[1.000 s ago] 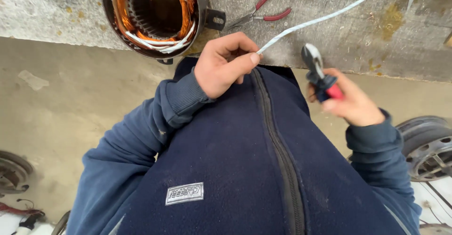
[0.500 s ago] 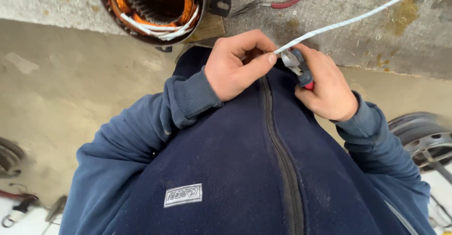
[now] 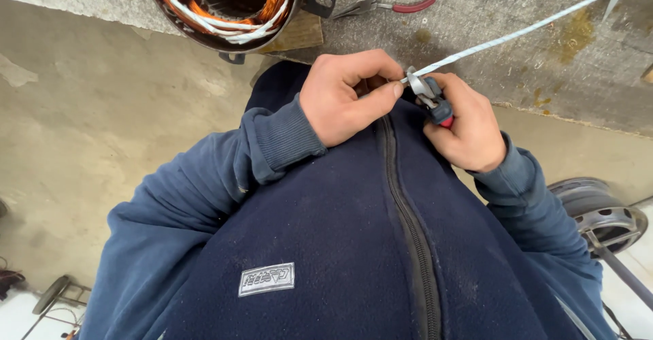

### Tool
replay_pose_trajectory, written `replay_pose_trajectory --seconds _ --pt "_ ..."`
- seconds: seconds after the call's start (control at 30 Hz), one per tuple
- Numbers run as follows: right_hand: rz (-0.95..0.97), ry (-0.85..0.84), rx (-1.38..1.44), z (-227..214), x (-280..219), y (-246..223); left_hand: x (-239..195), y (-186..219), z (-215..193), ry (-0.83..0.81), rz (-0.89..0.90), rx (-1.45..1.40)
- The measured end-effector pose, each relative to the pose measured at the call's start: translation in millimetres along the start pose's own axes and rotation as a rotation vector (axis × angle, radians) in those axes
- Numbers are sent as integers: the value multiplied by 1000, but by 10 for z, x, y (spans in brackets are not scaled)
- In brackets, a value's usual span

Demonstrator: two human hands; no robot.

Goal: Rewiring an electric motor stator by inserting wires and insulating strips into the slots.

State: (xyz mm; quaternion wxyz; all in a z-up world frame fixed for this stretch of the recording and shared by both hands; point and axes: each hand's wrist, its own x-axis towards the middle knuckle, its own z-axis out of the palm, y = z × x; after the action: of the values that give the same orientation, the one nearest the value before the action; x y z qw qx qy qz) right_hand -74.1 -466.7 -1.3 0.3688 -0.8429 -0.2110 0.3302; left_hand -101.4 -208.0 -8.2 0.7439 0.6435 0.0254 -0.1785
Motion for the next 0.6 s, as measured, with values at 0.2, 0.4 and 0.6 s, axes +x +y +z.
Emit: replay_pose_trajectory --seconds 0.2,0.4,0.6 --pt "63 -63 113 -1 10 83 -11 57 25 -24 58 49" --pt "66 6 191 157 -31 190 50 110 36 -63 52 152" --pt "17 104 79 236 -61 271 66 81 27 -65 119 143"
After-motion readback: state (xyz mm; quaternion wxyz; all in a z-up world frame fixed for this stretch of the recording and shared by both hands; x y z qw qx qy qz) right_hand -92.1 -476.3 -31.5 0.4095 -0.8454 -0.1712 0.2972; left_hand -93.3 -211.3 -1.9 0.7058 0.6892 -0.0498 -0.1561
